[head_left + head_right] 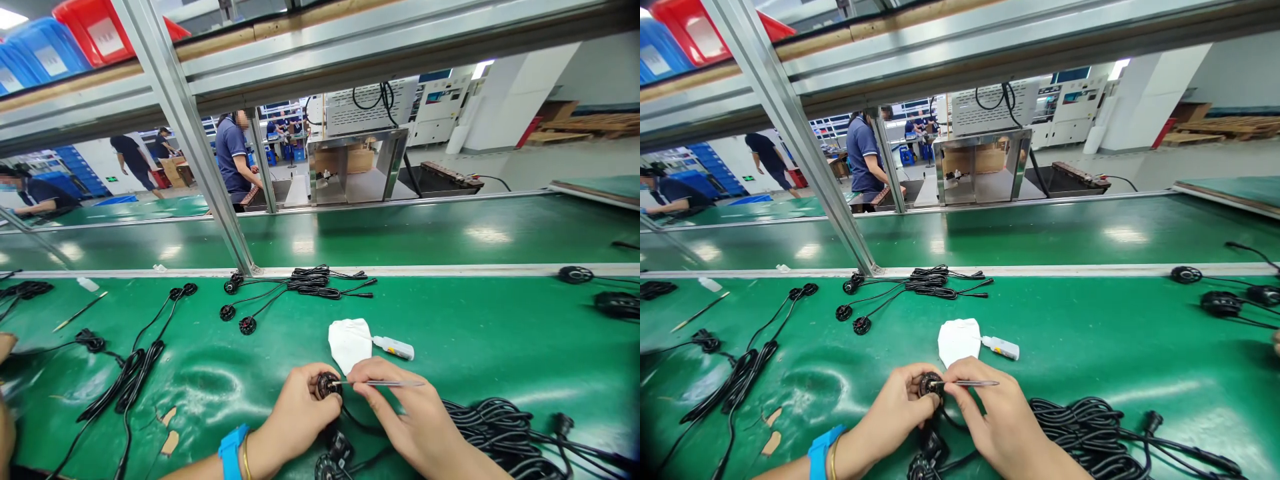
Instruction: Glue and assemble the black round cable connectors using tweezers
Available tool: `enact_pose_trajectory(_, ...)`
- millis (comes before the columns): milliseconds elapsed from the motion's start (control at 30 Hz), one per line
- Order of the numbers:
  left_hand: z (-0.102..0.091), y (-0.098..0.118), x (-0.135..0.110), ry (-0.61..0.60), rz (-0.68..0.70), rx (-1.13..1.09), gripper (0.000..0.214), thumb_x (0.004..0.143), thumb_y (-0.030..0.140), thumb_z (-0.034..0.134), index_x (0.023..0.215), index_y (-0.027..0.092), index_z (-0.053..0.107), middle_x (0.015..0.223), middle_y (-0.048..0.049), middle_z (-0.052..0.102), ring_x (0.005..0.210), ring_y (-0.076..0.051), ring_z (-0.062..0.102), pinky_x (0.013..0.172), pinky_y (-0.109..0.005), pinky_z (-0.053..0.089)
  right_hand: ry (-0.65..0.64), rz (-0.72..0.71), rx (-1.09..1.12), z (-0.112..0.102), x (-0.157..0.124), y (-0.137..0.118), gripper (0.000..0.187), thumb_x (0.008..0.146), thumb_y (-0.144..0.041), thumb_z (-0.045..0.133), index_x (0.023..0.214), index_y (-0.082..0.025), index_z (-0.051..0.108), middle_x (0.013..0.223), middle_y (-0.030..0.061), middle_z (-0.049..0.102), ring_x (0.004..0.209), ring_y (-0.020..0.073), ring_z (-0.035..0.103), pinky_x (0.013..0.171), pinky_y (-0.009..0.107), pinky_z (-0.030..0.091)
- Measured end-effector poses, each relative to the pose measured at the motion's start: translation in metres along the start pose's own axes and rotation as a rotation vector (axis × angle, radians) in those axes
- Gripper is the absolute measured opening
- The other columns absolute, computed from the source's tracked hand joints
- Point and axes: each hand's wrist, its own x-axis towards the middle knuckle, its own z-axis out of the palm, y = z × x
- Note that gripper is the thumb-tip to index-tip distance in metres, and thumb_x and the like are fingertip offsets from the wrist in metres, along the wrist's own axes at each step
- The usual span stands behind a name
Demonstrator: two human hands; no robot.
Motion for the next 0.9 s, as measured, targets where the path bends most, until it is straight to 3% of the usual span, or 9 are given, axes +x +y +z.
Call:
enact_pose_trajectory(367,0.0003,-0.0014,0.0006,-0.055,0.034,-0.024,0.013,0.069,0.010,0.059,0.080,0.011,0.066,0.067,0.0025,0.055,0.065,-0.012,0.045,0.060,-0.025,0.034,-0.134,-0.203,-0.123,0.0033,0.0002,-0.0015,0.015,0.099,-0.008,0.047,0.105,-0.017,0.058,0.094,0.0079,0.069,0.084,0.0168,0.066,0.076,0.027,0.055)
enact_pose_trajectory(667,0.0008,0.0011,0.0006,-0.056,0.043,-0.012,0.012,0.068,0.011,0.061,0.080,0.011,0.065,0.067,0.0028,0.053,0.065,-0.012,0.044,0.060,-0.025,0.033,-0.193,-0.149,-0.099,0.0055,-0.0007,-0.0014,0.015,0.099,-0.007,0.044,0.099,-0.017,0.055,0.087,0.0066,0.066,0.078,0.0164,0.063,0.070,0.028,0.053)
enact_pose_trajectory(900,-0.0008,-0.0015,0.0009,-0.057,0.043,-0.006,0.016,0.069,0.010,0.059,0.082,0.011,0.068,0.067,0.0020,0.056,0.065,-0.012,0.045,0.060,-0.025,0.033,-0.134,-0.178,0.019,-0.0013,0.0012,-0.0022,0.019,0.097,-0.004,0.049,0.107,-0.018,0.057,0.090,0.0067,0.067,0.083,0.0159,0.065,0.075,0.027,0.055)
